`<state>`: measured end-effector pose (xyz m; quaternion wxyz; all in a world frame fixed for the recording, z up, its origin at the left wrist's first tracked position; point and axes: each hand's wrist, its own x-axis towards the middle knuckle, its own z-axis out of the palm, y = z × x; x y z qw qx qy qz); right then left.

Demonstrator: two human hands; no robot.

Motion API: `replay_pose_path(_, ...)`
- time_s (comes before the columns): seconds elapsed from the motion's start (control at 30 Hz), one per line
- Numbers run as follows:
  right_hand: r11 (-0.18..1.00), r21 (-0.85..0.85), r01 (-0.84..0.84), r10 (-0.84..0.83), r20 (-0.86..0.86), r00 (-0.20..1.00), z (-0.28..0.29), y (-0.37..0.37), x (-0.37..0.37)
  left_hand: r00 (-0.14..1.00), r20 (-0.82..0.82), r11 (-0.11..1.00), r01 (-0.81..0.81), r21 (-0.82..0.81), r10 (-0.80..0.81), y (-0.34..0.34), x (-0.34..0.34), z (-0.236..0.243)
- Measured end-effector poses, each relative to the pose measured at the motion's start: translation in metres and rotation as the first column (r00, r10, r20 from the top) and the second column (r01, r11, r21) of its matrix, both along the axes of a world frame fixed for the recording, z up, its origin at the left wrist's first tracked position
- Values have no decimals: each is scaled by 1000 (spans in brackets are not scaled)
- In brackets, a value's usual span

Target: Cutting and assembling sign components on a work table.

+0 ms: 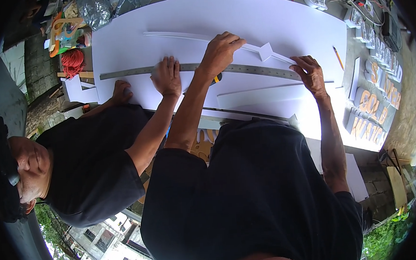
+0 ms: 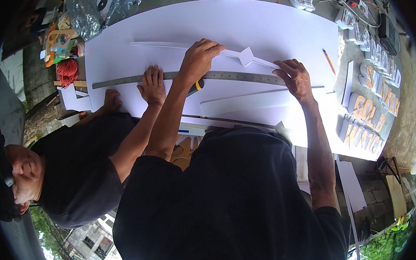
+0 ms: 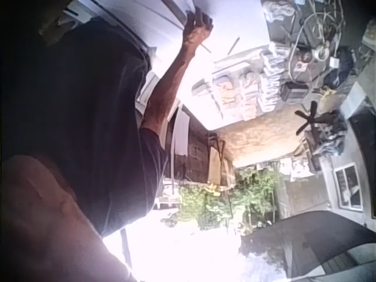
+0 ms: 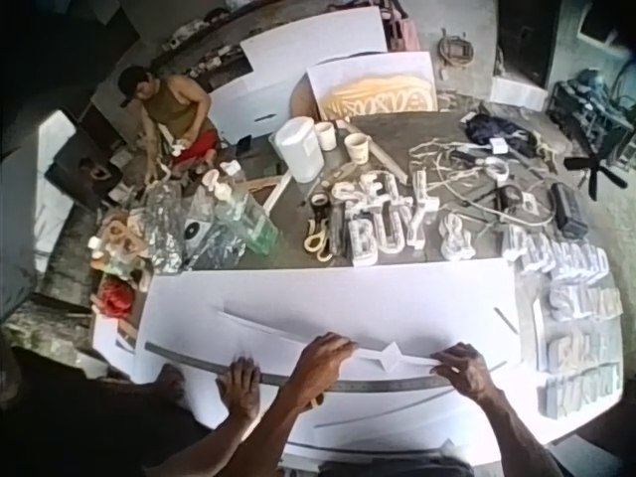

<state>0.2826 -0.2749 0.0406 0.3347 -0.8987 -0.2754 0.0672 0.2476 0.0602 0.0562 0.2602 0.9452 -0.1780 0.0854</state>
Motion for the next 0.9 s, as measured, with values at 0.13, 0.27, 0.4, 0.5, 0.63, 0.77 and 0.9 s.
replay_pose_path(0.13,1000,9,3,-3,-8,1000,-7,-1,-1,999,31,999,-17,31,16,-1,-3,2)
replay_pose_path(0.27,1000,17,-1,1,-25,1000,-8,-3,-1,999,27,1000,-17,27,16,-3,-4,2)
replay_pose_path(0.4,1000,-6,-7,7,-17,1000,-5,-5,-3,999,31,1000,-28,-13,28,-6,-7,1)
replay_pose_path(0.5,999,-9,-38,39,35,999,-3,-7,-2,998,60,1000,-19,13,18,-8,-5,-1)
replay_pose_path(0.63,996,-77,-53,59,77,995,-1,-9,-4,998,56,999,-27,22,26,2,-10,-13)
replay_pose_path(0.77,991,-69,116,-113,45,993,0,-19,-15,999,21,999,-36,19,36,5,-8,-19)
replay_pose_path(0.9,936,-34,351,-353,-105,930,4,-28,-34,998,-23,998,-56,-6,56,5,-9,-18)
